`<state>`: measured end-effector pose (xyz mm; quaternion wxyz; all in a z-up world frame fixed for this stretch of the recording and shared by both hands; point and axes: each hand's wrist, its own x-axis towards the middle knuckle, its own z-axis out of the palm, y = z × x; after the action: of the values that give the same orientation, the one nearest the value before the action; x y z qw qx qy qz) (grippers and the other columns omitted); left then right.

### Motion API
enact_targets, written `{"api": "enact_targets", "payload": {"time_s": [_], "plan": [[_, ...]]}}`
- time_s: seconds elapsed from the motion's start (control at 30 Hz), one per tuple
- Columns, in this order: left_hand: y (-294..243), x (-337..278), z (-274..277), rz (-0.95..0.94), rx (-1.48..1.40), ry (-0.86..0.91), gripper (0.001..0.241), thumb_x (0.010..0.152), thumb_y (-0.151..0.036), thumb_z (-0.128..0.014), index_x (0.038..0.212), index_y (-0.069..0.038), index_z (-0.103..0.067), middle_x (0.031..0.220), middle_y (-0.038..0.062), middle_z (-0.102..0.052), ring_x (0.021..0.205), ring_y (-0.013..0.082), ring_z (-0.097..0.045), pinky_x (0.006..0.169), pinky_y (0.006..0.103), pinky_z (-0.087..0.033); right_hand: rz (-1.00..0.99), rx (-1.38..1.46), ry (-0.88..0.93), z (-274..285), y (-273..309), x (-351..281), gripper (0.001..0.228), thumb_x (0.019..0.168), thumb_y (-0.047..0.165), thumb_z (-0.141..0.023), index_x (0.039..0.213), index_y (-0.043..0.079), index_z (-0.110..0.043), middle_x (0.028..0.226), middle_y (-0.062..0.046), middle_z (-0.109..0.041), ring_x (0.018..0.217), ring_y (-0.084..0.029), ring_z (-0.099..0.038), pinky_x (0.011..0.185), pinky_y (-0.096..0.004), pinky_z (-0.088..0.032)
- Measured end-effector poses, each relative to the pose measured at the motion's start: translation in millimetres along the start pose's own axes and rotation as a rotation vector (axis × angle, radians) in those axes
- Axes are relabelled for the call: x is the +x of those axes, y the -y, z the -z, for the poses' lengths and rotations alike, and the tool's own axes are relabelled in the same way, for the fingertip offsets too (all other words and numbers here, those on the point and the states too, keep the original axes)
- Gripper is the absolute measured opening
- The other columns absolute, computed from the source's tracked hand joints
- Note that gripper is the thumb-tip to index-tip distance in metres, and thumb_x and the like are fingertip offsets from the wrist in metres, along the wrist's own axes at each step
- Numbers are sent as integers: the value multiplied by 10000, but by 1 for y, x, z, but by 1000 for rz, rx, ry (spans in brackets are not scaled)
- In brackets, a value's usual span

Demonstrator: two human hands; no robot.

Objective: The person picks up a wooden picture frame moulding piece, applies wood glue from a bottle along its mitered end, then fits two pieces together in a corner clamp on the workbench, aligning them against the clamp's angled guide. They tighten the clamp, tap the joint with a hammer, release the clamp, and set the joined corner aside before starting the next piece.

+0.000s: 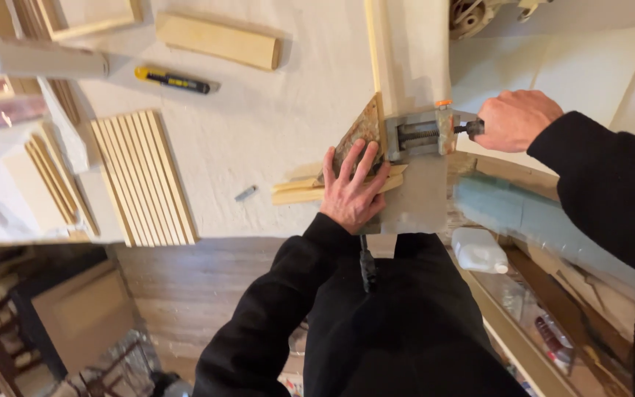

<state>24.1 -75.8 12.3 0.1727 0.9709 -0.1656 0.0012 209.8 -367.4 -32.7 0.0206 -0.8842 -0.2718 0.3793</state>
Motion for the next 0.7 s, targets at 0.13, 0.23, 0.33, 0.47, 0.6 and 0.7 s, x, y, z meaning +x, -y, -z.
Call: {"api": "enact_targets", "payload": {"time_s": [0.13,0.23,0.33,0.47,0.6,0.7], "plan": [[4,1,14,-46,20,2,583,792,-268,-741,1359,-169,-645,1592,131,-419,1512,335,-368,1180,729,-269,-68,23,45,3,11,-15,381,846,393,-689,745,28,-737,707,-207,-715,701,-419,-703,695,-513,-570],[21,16,30,-127,-70,102,588,800,-373,-720,1332,-142,-623,1523,161,-443,1421,360,-403,1092,709,-308,22,-54,-399,25,47,-65,431,798,441,-719,900,22,-722,799,-171,-711,761,-390,-708,723,-518,-560],[46,19,30,-316,34,101,549,909,-358,-664,1415,-151,-617,1537,149,-456,1398,326,-432,1090,623,-358,14,11,-1018,15,115,-132,448,868,346,-748,1154,8,-676,1089,-152,-700,985,-384,-698,814,-490,-546],[66,39,23,-513,31,124,528,936,-465,-643,1356,-146,-628,1448,136,-494,1328,324,-442,1081,617,-356,-298,1268,-521,-157,180,-161,445,1022,439,-547,1164,42,-689,1039,-93,-731,940,-201,-715,856,-363,-572],[74,35,16,-541,-14,72,517,957,-511,-639,1339,-163,-627,1466,131,-490,1340,321,-438,1072,587,-362,-252,2220,204,-225,282,-152,751,921,632,-250,1187,75,-677,797,-56,-725,691,-173,-644,683,-310,-559],[69,40,32,-538,32,103,500,995,-487,-647,1363,-148,-628,1486,141,-473,1355,311,-436,1067,584,-370,-82,2436,-147,-303,310,-136,537,1185,474,-468,1119,-18,-672,674,55,-486,521,-58,-392,469,-236,-327]]}}
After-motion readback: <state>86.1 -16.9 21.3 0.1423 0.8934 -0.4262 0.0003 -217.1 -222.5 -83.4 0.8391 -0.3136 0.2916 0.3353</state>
